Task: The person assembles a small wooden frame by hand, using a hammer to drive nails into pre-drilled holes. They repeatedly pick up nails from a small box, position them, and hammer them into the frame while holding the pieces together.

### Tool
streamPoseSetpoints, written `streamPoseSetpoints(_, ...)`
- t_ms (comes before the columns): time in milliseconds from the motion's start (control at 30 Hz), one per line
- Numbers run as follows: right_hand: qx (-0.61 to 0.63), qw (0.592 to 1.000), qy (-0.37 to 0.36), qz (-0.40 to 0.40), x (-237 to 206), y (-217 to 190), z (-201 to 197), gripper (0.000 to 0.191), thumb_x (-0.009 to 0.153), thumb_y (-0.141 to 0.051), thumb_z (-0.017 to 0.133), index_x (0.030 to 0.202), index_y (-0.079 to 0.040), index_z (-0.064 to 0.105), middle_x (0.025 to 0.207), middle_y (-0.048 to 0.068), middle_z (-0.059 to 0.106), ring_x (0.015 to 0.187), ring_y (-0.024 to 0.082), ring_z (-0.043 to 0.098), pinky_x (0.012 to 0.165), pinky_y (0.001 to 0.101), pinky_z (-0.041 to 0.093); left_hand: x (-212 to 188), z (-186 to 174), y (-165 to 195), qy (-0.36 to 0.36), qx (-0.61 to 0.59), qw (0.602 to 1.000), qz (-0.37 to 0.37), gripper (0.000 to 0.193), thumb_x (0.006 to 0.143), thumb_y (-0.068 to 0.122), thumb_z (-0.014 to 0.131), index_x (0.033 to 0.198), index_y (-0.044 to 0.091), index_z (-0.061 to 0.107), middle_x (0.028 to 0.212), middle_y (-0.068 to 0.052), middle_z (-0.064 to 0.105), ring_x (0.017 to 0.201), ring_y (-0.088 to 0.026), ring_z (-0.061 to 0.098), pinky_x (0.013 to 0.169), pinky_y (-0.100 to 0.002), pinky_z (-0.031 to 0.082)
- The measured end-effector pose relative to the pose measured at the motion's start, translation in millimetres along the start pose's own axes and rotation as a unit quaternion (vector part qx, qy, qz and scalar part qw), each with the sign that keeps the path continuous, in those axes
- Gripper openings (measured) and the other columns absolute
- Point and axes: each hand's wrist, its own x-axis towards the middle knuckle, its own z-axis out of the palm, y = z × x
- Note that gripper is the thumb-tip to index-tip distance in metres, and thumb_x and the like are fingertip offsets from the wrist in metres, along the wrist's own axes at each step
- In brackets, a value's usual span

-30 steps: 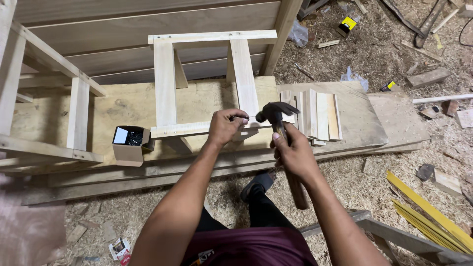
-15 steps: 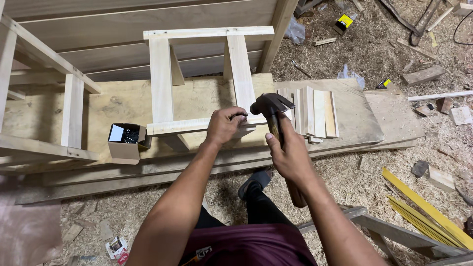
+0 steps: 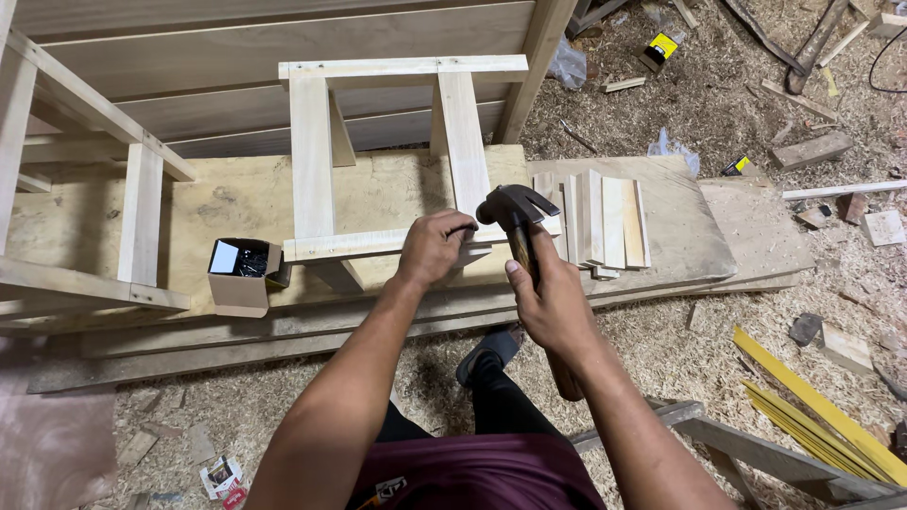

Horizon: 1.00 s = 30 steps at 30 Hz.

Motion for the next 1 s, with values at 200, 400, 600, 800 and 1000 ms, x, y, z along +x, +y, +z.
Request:
streamPoseSetpoints(200,0.002,0.999,0.022,-0.036,-1,-7,-1,0.048,0.102,-0.022,0.053,0.144,-0.004,0.041,0.069,0.018,0.071,0.06,0.03,0.074,0.059,0.0476,0.058,1,1,-2,-0.011,-0.014,0.999,-0.03,0.022,0.094,0.003,0.065,0.106,0.014,0.079,0.102,-0.002,0.078,0.089,-0.018,0.073,0.087,-0.033,0.059)
streamPoseSetpoints(400,0.008,0.999,0.023,-0.043,-1,-6,0,0.045,0.103,-0.022,0.052,0.143,-0.005,0.042,0.07,0.018,0.071,0.06,0.03,0.074,0.057,0.0473,0.058,0,4,-6,0.013,-0.008,1.0,0.021,0.025,0.089,-0.003,0.065,0.103,0.012,0.079,0.102,-0.003,0.078,0.092,-0.019,0.073,0.089,-0.033,0.059)
streamPoseSetpoints(600,-0.001,1.0,-0.013,-0.014,1,-3,10,0.046,0.104,-0.023,0.049,0.145,-0.005,0.04,0.068,0.016,0.067,0.051,0.027,0.067,0.049,0.0445,0.057,1,5,-4,0.0,-0.006,1.0,0.006,0.022,0.092,-0.001,0.065,0.102,0.012,0.079,0.101,-0.002,0.077,0.089,-0.017,0.073,0.084,-0.032,0.061)
streamPoseSetpoints(800,-0.015,0.995,-0.058,0.077,1,-10,1,0.047,0.106,-0.023,0.044,0.15,-0.01,0.035,0.064,0.013,0.064,0.047,0.024,0.06,0.042,0.0393,0.053,-1,4,1,0.018,-0.008,1.0,0.021,0.016,0.091,0.003,0.069,0.098,0.013,0.079,0.1,-0.001,0.078,0.087,-0.016,0.073,0.084,-0.032,0.06)
streamPoseSetpoints(1000,0.03,0.973,0.114,-0.196,-16,-16,-5,0.043,0.11,-0.013,0.043,0.151,-0.003,0.039,0.076,0.008,0.063,0.056,0.018,0.06,0.046,0.0315,0.051,1,6,-3,0.021,0.016,0.999,0.029,0.008,0.09,0.013,0.073,0.095,0.015,0.079,0.097,0.0,0.078,0.086,-0.016,0.072,0.084,-0.034,0.059)
